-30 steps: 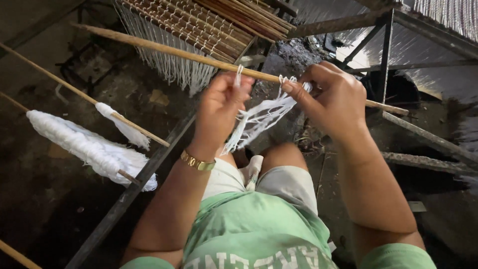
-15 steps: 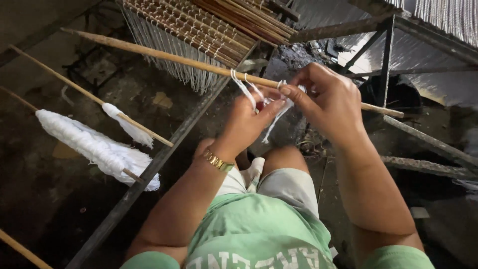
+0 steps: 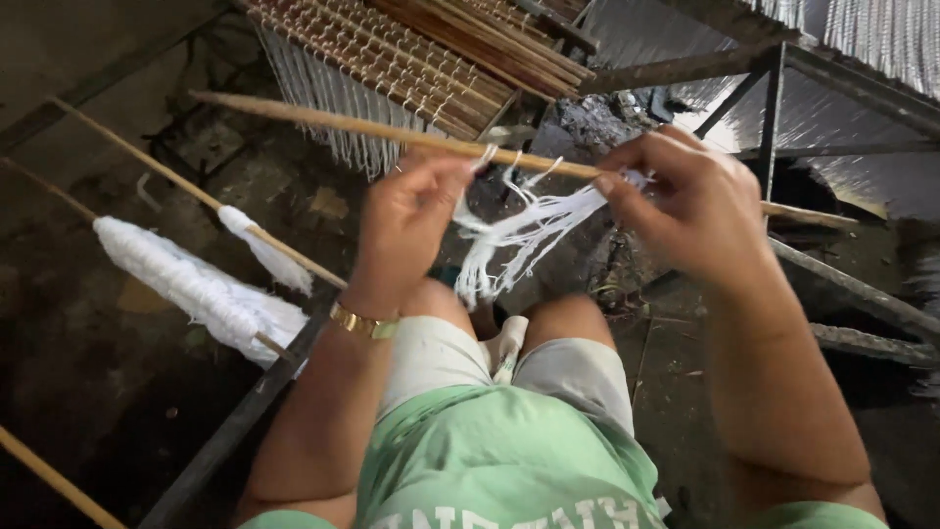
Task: Tying and sewing white trim onto a wooden rod to create a series of loops for manufacturing.
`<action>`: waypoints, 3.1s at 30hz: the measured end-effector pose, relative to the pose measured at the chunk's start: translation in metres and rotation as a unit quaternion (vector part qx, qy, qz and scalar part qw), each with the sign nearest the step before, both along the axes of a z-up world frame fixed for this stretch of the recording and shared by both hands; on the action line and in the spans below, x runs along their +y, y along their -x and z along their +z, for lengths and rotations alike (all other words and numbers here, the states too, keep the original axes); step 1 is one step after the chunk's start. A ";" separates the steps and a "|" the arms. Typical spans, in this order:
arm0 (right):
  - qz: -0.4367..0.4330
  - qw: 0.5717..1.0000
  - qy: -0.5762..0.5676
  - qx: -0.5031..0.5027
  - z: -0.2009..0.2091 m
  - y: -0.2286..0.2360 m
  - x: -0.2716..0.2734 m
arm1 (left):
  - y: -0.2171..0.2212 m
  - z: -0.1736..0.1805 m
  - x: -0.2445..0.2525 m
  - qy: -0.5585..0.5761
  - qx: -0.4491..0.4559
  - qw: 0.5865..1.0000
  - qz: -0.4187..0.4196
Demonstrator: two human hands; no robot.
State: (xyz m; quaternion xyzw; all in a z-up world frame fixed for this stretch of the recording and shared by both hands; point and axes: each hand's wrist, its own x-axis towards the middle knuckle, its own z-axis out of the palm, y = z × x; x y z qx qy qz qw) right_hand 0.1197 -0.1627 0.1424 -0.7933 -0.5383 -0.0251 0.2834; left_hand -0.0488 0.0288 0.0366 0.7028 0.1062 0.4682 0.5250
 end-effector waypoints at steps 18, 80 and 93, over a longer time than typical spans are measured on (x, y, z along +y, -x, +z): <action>-0.047 0.997 0.010 -0.060 -0.043 0.003 0.021 | -0.048 -0.001 0.001 0.555 -0.422 0.657 -0.288; 0.008 0.988 -0.106 -0.116 0.009 -0.149 -0.029 | -0.044 0.043 0.011 -0.159 0.069 0.982 0.070; -0.104 0.970 -0.040 -0.214 0.020 -0.078 -0.038 | -0.050 0.055 0.029 -0.206 0.148 0.957 0.138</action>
